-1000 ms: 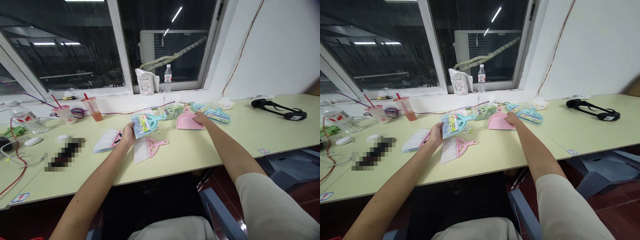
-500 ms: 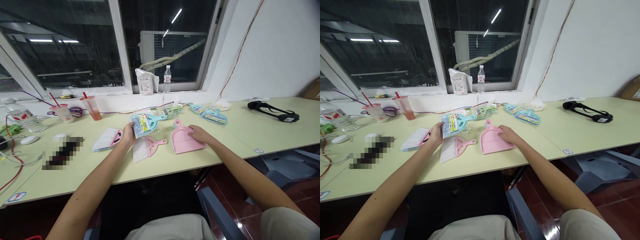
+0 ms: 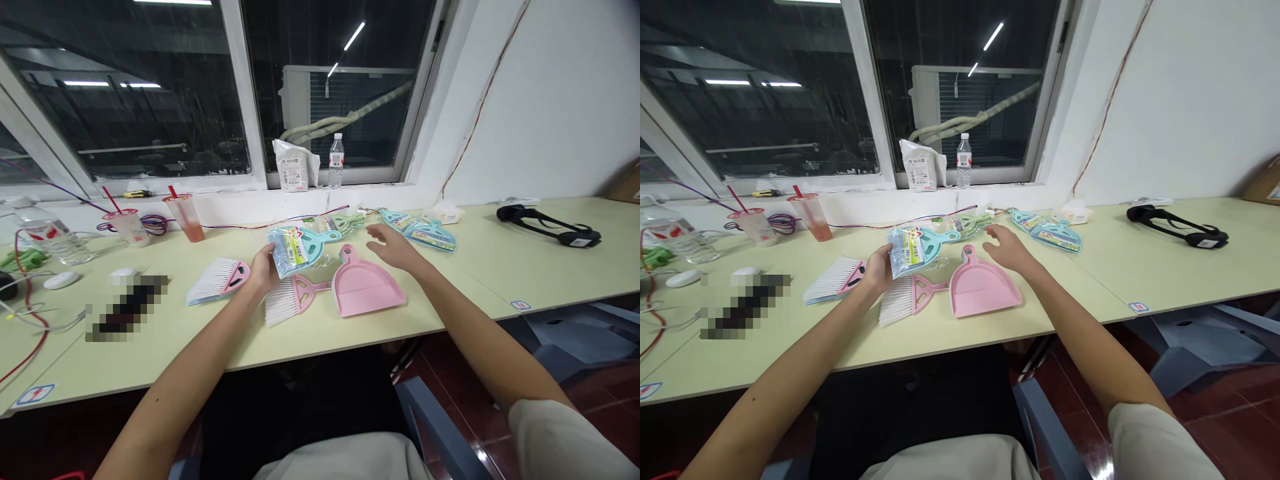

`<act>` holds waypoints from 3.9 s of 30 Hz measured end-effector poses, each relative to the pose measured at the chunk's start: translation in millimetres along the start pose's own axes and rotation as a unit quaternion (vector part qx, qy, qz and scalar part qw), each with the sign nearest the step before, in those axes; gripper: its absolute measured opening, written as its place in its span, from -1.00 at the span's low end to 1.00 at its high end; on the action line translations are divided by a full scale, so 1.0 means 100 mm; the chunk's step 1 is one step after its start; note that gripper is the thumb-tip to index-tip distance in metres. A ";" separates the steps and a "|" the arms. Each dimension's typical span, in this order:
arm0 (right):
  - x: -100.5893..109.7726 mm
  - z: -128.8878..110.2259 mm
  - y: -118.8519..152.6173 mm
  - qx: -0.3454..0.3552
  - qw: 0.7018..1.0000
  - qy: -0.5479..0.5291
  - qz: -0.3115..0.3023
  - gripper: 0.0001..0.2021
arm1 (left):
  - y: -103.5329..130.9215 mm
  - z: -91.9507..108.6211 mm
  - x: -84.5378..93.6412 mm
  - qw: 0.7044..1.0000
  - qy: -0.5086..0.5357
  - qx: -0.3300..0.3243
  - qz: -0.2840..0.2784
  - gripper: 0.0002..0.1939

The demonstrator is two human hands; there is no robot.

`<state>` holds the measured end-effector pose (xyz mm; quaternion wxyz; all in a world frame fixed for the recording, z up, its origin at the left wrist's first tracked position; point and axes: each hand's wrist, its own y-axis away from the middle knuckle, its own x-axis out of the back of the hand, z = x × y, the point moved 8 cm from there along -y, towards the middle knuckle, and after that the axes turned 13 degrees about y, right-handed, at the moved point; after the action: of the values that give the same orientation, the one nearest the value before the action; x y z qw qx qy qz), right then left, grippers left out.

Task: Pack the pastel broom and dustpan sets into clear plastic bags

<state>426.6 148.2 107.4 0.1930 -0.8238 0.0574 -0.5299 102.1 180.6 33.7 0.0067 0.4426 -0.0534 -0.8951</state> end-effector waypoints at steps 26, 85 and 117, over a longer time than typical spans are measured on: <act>0.20 0.81 -0.87 0.068 0.977 0.200 -0.036 -0.34 | 0.56 -0.45 -0.67 0.736 -0.555 -0.177 -0.345 -0.62; -0.55 -0.13 0.13 0.046 0.983 0.129 -0.122 -0.84 | 0.60 -0.72 -0.56 0.487 -0.769 -0.197 -0.365 -0.71; -0.54 -1.00 -0.14 0.140 0.987 0.066 -0.042 -0.69 | 0.37 0.65 -0.77 0.791 -0.512 -0.309 -0.127 -0.84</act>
<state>312.1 151.2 102.8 0.2795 -0.7534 -0.0397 -0.5939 95.8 154.2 137.2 0.0015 -0.1039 0.2872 -0.9522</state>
